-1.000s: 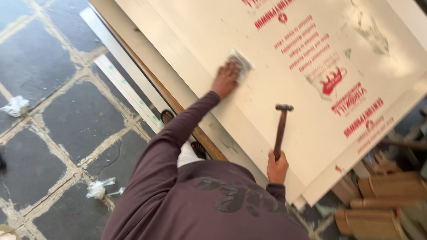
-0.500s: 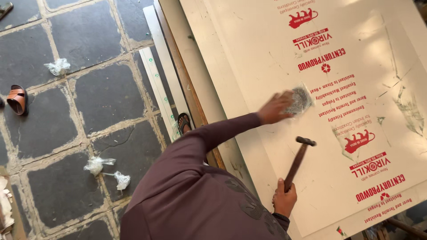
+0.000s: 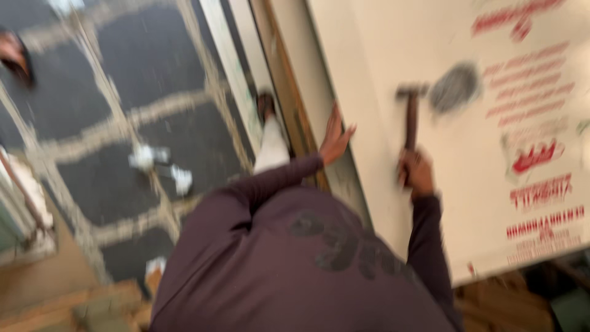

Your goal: The person hammers nails into the white surface of a large wooden board, picking nails from a small pile and driving them in with a hammer across different sections of the surface.

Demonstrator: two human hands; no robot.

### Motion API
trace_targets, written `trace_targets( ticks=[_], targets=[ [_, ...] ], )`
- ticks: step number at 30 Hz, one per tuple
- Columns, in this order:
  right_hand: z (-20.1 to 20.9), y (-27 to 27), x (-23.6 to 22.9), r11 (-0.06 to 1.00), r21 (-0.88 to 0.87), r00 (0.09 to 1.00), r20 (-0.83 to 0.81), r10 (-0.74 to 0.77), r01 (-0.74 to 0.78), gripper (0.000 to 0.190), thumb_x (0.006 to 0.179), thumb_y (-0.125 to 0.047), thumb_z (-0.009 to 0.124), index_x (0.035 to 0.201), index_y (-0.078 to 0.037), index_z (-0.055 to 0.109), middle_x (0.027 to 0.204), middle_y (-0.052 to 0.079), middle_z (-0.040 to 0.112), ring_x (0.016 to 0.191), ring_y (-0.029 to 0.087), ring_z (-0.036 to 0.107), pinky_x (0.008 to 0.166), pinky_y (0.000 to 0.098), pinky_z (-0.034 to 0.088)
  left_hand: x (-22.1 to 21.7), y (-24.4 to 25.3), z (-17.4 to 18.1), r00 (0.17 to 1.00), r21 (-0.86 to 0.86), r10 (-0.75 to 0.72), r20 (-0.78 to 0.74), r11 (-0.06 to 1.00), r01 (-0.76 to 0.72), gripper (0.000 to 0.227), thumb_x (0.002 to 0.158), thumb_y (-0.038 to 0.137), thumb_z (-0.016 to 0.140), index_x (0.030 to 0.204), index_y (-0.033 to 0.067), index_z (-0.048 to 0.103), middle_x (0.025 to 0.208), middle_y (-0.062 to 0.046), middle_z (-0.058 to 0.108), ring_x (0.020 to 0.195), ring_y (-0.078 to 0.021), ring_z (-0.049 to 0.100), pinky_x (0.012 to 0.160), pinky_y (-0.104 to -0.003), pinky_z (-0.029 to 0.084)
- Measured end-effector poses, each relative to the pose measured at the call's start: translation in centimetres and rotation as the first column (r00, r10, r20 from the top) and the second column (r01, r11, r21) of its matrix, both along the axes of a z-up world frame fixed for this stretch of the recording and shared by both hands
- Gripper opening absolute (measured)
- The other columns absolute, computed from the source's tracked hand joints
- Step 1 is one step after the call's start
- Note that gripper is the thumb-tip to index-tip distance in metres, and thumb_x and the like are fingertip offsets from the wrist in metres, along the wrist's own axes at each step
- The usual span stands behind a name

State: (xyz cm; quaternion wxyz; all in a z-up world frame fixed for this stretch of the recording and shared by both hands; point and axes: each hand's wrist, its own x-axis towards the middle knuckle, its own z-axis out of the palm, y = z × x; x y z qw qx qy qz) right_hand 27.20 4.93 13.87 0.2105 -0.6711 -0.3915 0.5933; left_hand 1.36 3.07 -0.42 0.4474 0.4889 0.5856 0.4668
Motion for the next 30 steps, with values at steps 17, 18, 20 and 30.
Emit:
trace_targets(
  ticks=[17,18,20,30],
  targets=[
    [-4.8,3.8,3.4,0.582,0.424,0.637,0.739,0.22,-0.693,0.055,0.093,-0.008,0.071,0.144,-0.001,0.052,0.109,0.028,0.073,0.101,0.038,0.074,0.09,0.0437,0.058,-1.5,0.3,-0.5,1.0,0.049,0.02,0.003,0.999,-0.02,0.075,0.114,0.038,0.046,0.17,0.0166,0.0,0.178,-0.005,-0.009,0.166,-0.0298,0.0,0.135,-0.048,0.008],
    [-4.2,3.1,3.6,0.696,0.247,0.632,0.68,0.371,-0.674,0.061,0.091,-0.012,0.072,0.149,-0.003,0.054,0.102,0.03,0.071,0.094,0.042,0.072,0.085,0.0459,0.056,-1.9,0.0,-0.7,1.0,0.05,0.006,-0.006,0.999,-0.005,0.074,0.114,0.038,0.046,0.17,0.0176,0.002,0.178,-0.005,-0.007,0.166,-0.0299,0.001,0.135,-0.048,0.009],
    [-2.2,4.0,4.1,0.715,0.291,0.673,0.662,0.329,-0.635,0.056,0.095,-0.013,0.069,0.148,-0.004,0.054,0.108,0.028,0.073,0.095,0.039,0.075,0.086,0.0444,0.058,-2.1,0.0,-0.9,1.0,0.052,-0.008,-0.015,0.999,0.009,0.073,0.113,0.037,0.047,0.17,0.0186,0.005,0.178,-0.004,-0.006,0.166,-0.0299,0.003,0.135,-0.048,0.01],
    [-3.4,3.6,7.5,0.775,0.314,0.728,0.635,0.258,-0.548,0.059,0.094,-0.01,0.059,0.152,-0.004,0.048,0.125,0.03,0.069,0.102,0.039,0.074,0.09,0.0426,0.059,-3.0,0.5,-1.9,0.993,0.058,-0.073,-0.093,0.995,0.079,0.075,0.113,0.039,0.051,0.169,0.0205,0.005,0.177,-0.006,-0.005,0.164,-0.0335,0.003,0.133,-0.05,0.013]
  ],
)
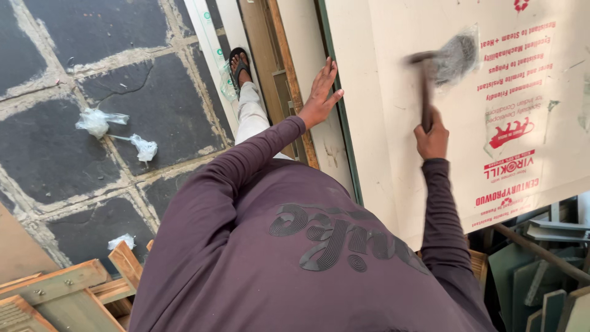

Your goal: The person hammers nails into the white surface of a large wooden board, picking nails from a small pile and driving them in with a hammer across different sections of the surface.

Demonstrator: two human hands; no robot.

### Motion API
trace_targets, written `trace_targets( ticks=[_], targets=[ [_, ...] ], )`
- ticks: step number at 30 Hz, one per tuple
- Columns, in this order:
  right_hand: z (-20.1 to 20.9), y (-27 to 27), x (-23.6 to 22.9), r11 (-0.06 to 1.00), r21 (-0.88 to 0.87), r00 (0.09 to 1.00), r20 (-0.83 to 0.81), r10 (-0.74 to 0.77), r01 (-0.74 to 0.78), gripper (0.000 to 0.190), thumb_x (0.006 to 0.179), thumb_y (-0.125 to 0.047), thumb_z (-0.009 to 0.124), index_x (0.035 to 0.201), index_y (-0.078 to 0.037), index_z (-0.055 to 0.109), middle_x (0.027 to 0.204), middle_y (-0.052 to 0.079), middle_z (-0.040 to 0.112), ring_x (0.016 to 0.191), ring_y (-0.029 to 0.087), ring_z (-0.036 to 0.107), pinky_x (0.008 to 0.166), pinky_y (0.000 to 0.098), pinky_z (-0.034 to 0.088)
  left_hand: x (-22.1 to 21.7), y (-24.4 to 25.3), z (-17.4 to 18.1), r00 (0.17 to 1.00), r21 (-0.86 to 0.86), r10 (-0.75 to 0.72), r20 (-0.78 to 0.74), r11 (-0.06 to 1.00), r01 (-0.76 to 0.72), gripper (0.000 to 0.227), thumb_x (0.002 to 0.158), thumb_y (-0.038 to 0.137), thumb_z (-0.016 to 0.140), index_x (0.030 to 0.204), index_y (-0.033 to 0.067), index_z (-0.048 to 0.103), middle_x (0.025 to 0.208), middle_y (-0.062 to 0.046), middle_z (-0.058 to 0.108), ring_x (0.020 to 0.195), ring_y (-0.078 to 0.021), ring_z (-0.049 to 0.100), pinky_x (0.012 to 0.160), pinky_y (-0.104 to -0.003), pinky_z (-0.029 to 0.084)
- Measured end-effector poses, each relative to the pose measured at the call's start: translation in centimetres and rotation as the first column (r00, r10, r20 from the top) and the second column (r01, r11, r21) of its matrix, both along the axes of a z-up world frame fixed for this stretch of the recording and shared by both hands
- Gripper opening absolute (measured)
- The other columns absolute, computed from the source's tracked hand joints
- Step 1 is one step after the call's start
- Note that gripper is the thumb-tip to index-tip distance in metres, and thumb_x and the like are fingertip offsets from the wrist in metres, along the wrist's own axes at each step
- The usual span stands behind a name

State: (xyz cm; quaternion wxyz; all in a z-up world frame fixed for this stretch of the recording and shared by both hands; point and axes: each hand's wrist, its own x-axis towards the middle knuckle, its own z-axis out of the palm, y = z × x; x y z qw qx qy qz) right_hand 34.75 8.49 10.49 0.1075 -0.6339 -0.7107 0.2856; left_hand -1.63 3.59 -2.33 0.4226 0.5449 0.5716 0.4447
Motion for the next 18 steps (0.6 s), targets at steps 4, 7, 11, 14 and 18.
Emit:
trace_targets(
  ticks=[4,7,11,14,18],
  targets=[
    [-2.7,-1.7,-1.2,0.99,0.1,0.973,0.218,0.075,-0.099,0.06,0.093,-0.008,0.07,0.151,-0.002,0.052,0.118,0.035,0.069,0.108,0.05,0.067,0.101,0.0514,0.049,-0.1,-0.3,-0.1,1.0,-0.023,-0.021,0.002,0.999,0.021,0.076,0.113,0.039,0.052,0.169,0.0193,0.005,0.177,-0.006,-0.004,0.163,-0.0347,0.002,0.133,-0.051,0.013],
    [0.1,-1.3,-0.9,0.98,-0.038,0.981,-0.005,0.196,-0.196,0.064,0.086,-0.008,0.069,0.147,-0.003,0.051,0.118,0.032,0.07,0.105,0.044,0.071,0.093,0.0465,0.055,-0.5,0.0,0.0,0.999,-0.018,-0.047,-0.012,0.999,0.047,0.076,0.114,0.038,0.053,0.169,0.0185,0.005,0.177,-0.007,-0.005,0.163,-0.0353,0.002,0.132,-0.051,0.013],
    [1.2,-4.2,-5.1,0.995,-0.052,0.996,0.01,-0.084,0.084,0.06,0.089,-0.008,0.066,0.146,-0.002,0.05,0.101,0.029,0.069,0.086,0.04,0.07,0.083,0.0438,0.056,-0.9,0.3,0.1,0.999,-0.024,-0.038,-0.031,0.999,0.037,0.077,0.112,0.038,0.054,0.169,0.0187,0.006,0.177,-0.008,-0.004,0.164,-0.0345,0.004,0.133,-0.05,0.015],
    [4.0,-3.7,-5.5,0.996,-0.005,0.991,0.098,0.093,-0.093,0.059,0.091,-0.008,0.07,0.147,-0.003,0.053,0.093,0.028,0.069,0.082,0.036,0.069,0.078,0.042,0.056,-0.6,0.1,0.2,0.998,-0.016,-0.036,-0.054,0.999,0.035,0.08,0.111,0.037,0.055,0.169,0.0169,0.004,0.176,-0.009,-0.004,0.163,-0.0358,0.004,0.132,-0.05,0.015],
    [6.4,-4.0,-9.3,0.983,0.181,0.997,-0.075,-0.02,0.034,0.042,0.098,-0.008,0.069,0.138,-0.002,0.056,0.08,0.016,0.063,0.068,0.022,0.064,0.07,0.0379,0.056,-0.4,-0.2,-0.2,0.992,-0.017,-0.042,-0.12,0.999,0.04,0.081,0.111,0.04,0.055,0.169,0.016,0.003,0.176,-0.011,-0.004,0.163,-0.037,0.005,0.132,-0.05,0.016]
  ],
)
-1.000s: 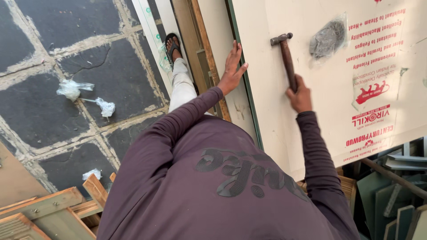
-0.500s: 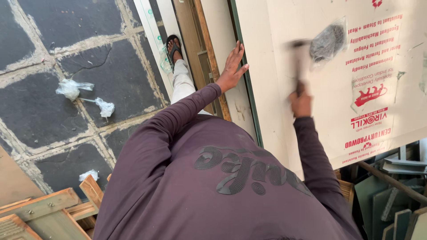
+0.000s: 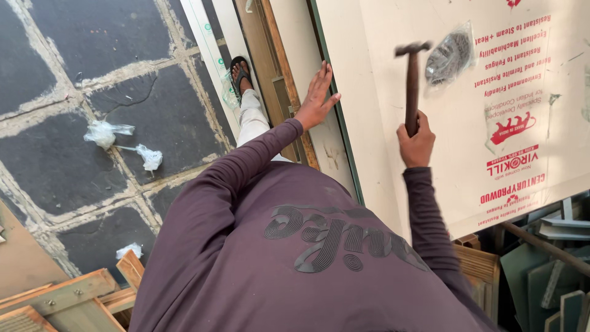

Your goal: The person hammers nails into the white surface of a large wooden board, picking nails from a small pile and driving them in with a hammer across different sections of the surface.

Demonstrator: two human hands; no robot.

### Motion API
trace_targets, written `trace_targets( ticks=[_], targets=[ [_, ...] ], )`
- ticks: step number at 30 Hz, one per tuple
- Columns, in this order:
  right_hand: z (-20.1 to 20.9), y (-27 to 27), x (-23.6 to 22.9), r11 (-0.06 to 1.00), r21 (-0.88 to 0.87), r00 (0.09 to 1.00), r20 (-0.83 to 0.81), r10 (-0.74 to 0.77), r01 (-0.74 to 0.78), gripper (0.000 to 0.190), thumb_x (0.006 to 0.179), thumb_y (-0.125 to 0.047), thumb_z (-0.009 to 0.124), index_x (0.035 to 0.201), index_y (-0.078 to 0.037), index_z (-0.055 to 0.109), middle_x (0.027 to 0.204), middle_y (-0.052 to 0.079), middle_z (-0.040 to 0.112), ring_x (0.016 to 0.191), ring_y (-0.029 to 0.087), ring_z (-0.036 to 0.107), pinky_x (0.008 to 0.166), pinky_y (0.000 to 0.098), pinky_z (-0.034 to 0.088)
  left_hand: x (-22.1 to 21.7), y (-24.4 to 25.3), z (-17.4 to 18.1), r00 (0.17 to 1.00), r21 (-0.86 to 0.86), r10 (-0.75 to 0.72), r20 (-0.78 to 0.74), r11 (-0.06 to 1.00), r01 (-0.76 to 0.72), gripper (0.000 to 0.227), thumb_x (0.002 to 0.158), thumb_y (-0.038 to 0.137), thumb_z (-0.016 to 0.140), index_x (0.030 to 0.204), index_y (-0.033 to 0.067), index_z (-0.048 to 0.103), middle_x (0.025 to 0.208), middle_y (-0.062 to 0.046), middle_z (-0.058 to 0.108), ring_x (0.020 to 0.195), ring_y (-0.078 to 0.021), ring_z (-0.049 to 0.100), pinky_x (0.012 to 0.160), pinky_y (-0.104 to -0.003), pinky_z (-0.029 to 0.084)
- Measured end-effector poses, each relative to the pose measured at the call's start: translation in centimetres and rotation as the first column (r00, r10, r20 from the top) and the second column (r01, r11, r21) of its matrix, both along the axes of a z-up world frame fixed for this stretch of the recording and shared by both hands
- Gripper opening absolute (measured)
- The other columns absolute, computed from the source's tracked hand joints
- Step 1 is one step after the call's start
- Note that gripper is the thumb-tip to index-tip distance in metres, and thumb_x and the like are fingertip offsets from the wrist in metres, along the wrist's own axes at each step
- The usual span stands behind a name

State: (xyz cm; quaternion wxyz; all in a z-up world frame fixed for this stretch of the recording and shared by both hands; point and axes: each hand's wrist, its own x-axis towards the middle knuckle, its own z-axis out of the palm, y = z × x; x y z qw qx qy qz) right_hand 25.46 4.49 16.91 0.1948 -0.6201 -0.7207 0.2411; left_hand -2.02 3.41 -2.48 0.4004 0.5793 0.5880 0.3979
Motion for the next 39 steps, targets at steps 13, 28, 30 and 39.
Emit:
trace_targets(
  ticks=[13,28,30,39],
  targets=[
    [2.3,-2.7,-8.5,0.959,0.017,0.953,-0.11,0.283,-0.283,0.02,0.112,-0.02,0.065,0.116,-0.002,0.059,0.081,0.006,0.064,0.069,0.009,0.063,0.061,0.0266,0.048,3.0,-5.2,2.9,0.988,-0.095,-0.152,-0.004,0.984,0.151,0.088,0.109,0.049,0.049,0.166,0.0117,-0.006,0.174,-0.014,-0.008,0.16,-0.0394,0.007,0.129,-0.051,0.02],
    [0.0,-1.6,-7.7,0.995,0.032,0.98,-0.173,0.098,-0.093,0.011,0.11,-0.012,0.062,0.112,-0.001,0.059,0.082,0.024,0.07,0.07,0.038,0.071,0.066,0.0457,0.055,2.9,-5.3,3.3,0.986,-0.071,-0.15,-0.067,0.987,0.145,0.089,0.11,0.052,0.048,0.166,0.0075,-0.005,0.173,-0.018,-0.007,0.159,-0.04,0.01,0.128,-0.05,0.023],
    [-2.9,-1.6,-8.1,0.995,0.016,0.736,-0.674,-0.063,0.1,0.018,0.109,-0.014,0.061,0.112,0.0,0.05,0.078,0.022,0.057,0.061,0.033,0.053,0.057,0.0424,0.046,3.0,-5.5,3.3,0.988,-0.078,-0.143,-0.065,0.987,0.138,0.089,0.109,0.051,0.048,0.166,0.0078,-0.005,0.173,-0.017,-0.007,0.16,-0.0395,0.01,0.128,-0.049,0.023],
    [-1.2,-1.3,-6.2,0.996,0.018,0.986,-0.142,0.085,-0.083,0.018,0.109,-0.017,0.062,0.107,-0.001,0.055,0.075,0.013,0.065,0.062,0.02,0.064,0.057,0.0374,0.05,2.7,-5.2,2.4,0.984,-0.025,-0.156,-0.091,0.988,0.155,0.087,0.11,0.051,0.048,0.166,0.0138,-0.006,0.173,-0.015,-0.009,0.16,-0.0412,0.01,0.127,-0.051,0.024]
  ],
)
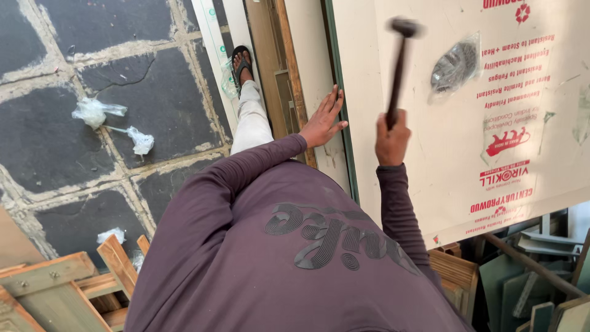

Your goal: The person hammers nails into the white surface of a large wooden board, picking nails from a small pile and driving them in with a hammer across different sections of the surface.

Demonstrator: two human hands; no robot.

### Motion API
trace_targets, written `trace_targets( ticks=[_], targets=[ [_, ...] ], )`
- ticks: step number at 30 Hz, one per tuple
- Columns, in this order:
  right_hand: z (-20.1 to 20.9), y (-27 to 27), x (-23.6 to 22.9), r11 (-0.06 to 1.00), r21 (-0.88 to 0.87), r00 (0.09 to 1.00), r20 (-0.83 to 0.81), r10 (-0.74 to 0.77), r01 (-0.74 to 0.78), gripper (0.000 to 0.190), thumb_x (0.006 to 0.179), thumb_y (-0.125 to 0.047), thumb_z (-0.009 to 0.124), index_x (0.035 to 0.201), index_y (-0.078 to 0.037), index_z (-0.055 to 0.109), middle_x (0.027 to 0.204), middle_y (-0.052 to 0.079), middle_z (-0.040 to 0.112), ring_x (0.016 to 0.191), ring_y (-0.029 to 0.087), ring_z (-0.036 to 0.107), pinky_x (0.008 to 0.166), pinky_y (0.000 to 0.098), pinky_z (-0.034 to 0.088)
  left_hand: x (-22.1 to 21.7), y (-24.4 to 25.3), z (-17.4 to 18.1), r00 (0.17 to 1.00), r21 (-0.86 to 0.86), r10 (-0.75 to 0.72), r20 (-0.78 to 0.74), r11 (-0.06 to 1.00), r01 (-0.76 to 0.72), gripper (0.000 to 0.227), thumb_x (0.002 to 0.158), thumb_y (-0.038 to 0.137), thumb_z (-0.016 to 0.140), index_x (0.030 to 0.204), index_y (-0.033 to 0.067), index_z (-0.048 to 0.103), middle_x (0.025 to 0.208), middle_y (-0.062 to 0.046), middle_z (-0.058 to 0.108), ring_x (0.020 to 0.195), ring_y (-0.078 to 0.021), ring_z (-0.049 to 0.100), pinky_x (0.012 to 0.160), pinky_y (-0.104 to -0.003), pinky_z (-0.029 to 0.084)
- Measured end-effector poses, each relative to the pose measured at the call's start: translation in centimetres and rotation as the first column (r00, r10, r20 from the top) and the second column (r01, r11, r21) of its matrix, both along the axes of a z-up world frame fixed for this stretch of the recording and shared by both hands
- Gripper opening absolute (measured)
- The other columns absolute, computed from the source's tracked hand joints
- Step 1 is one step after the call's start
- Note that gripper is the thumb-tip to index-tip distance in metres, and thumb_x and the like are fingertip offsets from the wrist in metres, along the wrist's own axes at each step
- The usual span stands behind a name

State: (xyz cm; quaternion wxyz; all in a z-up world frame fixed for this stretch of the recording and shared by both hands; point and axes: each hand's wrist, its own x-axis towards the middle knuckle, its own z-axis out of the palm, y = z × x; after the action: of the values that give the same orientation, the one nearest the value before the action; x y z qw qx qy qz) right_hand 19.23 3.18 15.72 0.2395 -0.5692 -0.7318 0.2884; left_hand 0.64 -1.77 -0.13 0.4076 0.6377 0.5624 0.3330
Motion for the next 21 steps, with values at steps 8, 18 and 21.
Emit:
trace_targets(
  ticks=[8,18,21],
  targets=[
    [-4.2,-0.1,-1.2,0.999,-0.033,0.994,0.106,0.009,-0.006,0.024,0.106,-0.019,0.065,0.11,0.002,0.055,0.072,0.02,0.062,0.061,0.032,0.06,0.055,0.0415,0.047,-0.1,0.0,-0.5,0.997,0.018,0.007,-0.076,1.0,-0.006,0.087,0.109,0.054,0.048,0.166,0.0139,-0.003,0.173,-0.016,-0.008,0.158,-0.0436,0.014,0.126,-0.053,0.026],
    [-2.0,-1.6,2.6,0.994,-0.059,0.996,0.025,-0.09,0.092,0.02,0.102,-0.016,0.067,0.101,0.003,0.058,0.077,0.015,0.064,0.064,0.025,0.062,0.061,0.0382,0.05,-1.4,3.1,-2.5,0.969,0.047,0.232,-0.086,0.972,-0.228,0.072,0.116,0.048,0.043,0.171,0.0195,0.006,0.18,-0.014,-0.003,0.167,-0.036,0.014,0.136,-0.054,0.02],
    [-2.5,-3.0,4.0,0.971,-0.126,0.979,0.023,-0.201,0.202,0.023,0.103,-0.018,0.067,0.097,0.003,0.059,0.075,0.012,0.061,0.064,0.019,0.059,0.06,0.036,0.048,-2.6,7.1,-2.3,0.936,-0.065,0.337,0.097,0.941,-0.332,0.086,0.109,0.056,0.044,0.169,0.0159,-0.002,0.175,-0.018,-0.009,0.162,-0.0413,0.005,0.129,-0.057,0.013]
  ],
)
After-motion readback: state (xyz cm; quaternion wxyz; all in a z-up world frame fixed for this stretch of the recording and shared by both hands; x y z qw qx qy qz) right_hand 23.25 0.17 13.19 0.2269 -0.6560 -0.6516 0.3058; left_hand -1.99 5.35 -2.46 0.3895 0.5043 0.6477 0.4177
